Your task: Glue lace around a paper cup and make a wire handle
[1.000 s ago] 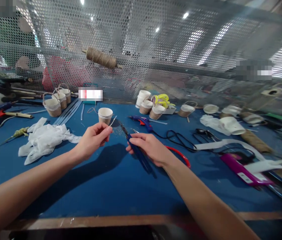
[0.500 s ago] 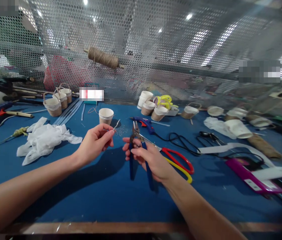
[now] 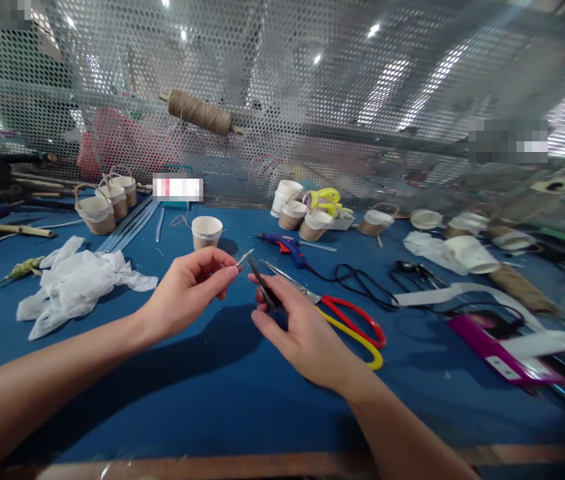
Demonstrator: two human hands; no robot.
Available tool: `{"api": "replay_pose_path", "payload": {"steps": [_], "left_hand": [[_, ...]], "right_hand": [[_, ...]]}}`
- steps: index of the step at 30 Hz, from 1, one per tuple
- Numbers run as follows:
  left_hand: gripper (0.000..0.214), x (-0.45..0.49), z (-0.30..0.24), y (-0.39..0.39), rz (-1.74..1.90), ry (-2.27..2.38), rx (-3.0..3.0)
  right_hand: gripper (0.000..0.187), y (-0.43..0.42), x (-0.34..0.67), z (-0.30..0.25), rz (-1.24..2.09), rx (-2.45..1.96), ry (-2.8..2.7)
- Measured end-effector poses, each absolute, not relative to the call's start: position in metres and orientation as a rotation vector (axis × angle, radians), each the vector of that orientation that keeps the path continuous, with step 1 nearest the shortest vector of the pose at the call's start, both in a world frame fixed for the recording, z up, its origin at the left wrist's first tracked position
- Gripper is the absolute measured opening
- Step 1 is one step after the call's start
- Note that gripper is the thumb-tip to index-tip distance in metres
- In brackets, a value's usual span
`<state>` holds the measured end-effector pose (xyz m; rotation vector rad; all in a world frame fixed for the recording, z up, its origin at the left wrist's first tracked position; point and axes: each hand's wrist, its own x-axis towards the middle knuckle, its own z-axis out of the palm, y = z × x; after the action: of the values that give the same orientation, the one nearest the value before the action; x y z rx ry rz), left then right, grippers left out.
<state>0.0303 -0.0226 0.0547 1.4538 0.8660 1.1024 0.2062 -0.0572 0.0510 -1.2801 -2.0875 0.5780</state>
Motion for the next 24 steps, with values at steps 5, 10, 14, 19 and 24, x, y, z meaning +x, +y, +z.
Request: {"api": "replay_pose_path", "payload": {"steps": [5, 10, 14, 19, 24], "left_hand": [[0.008, 0.032, 0.053, -0.025, 1.072, 0.854, 1.543], [0.010, 0.031, 0.053, -0.026, 1.044, 0.886, 1.617], [0.011, 0.031, 0.052, -0.025, 1.016, 0.886, 1.630], [0.015, 0.030, 0.051, -0.025, 1.000, 0.912, 1.649], [0.016, 0.031, 0.047, -0.024, 0.985, 0.917, 1.612]], "right_hand": [[0.020, -0.058, 0.202, 0.048, 0.507, -1.281, -2.107], [0.006, -0.057, 0.202, 0.044, 0.422, -1.300, -2.112], [0.006, -0.056, 0.202, 0.043, 0.392, -1.297, -2.118], [0.009, -0.058, 0.201, 0.041, 0.375, -1.326, -2.105], [0.010, -0.057, 0.200, 0.038, 0.351, -1.354, -2.095]]}}
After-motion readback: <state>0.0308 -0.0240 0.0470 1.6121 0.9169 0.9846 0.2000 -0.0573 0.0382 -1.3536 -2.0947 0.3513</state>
